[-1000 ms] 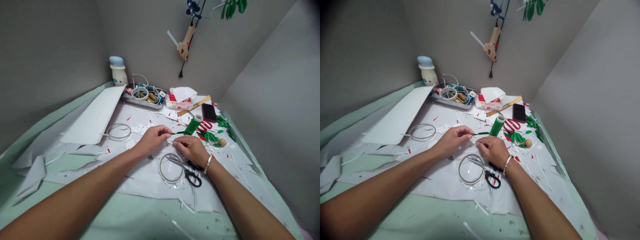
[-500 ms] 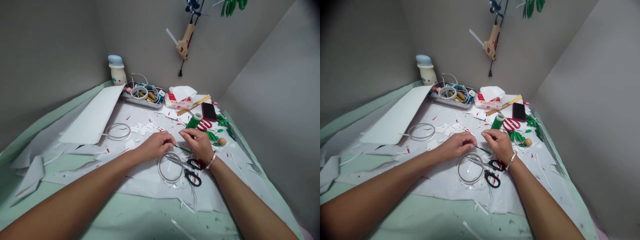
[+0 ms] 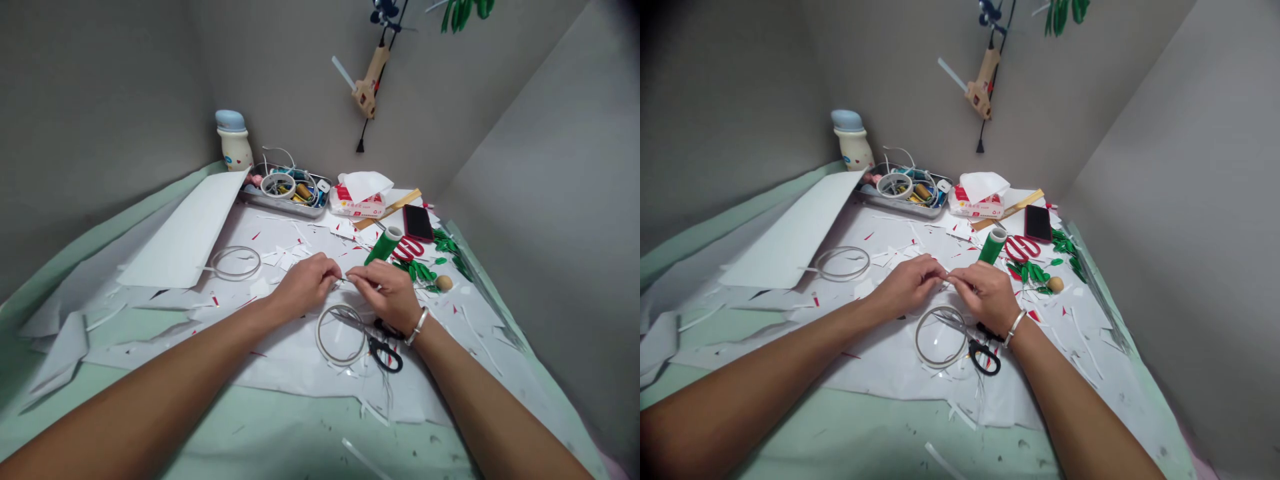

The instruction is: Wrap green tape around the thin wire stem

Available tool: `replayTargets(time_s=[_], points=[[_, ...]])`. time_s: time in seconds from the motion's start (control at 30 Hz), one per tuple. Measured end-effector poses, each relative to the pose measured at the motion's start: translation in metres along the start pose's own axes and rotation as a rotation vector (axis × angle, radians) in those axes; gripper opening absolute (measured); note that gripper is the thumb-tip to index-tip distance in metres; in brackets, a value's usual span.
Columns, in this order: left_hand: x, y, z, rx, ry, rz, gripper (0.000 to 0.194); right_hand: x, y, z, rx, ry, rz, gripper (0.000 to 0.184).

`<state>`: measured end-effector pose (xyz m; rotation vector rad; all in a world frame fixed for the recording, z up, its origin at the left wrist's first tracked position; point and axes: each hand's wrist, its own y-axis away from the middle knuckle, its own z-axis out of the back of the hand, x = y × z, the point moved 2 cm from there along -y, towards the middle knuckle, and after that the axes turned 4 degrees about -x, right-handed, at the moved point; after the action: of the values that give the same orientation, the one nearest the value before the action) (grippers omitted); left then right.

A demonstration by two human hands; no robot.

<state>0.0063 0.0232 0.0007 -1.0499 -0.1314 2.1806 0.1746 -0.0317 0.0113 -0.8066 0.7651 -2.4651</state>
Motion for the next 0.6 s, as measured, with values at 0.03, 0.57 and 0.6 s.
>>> replayTargets(time_s=[0.03, 0.57, 0.6], points=[[-0.003, 0.001, -0.001, 0.042, 0.017, -0.027, 0.017, -0.005, 0.0, 0.002, -0.042, -0.024, -0.055, 0.018], [0.005, -0.002, 0.001, -0.086, 0.019, 0.075, 0.015, 0.009, 0.001, -0.005, 0.073, 0.064, 0.1, 0.017], [0.003, -0.001, 0.0, -0.043, 0.0, 0.033, 0.016, 0.006, 0.0, -0.002, 0.031, 0.047, 0.077, 0.017]])
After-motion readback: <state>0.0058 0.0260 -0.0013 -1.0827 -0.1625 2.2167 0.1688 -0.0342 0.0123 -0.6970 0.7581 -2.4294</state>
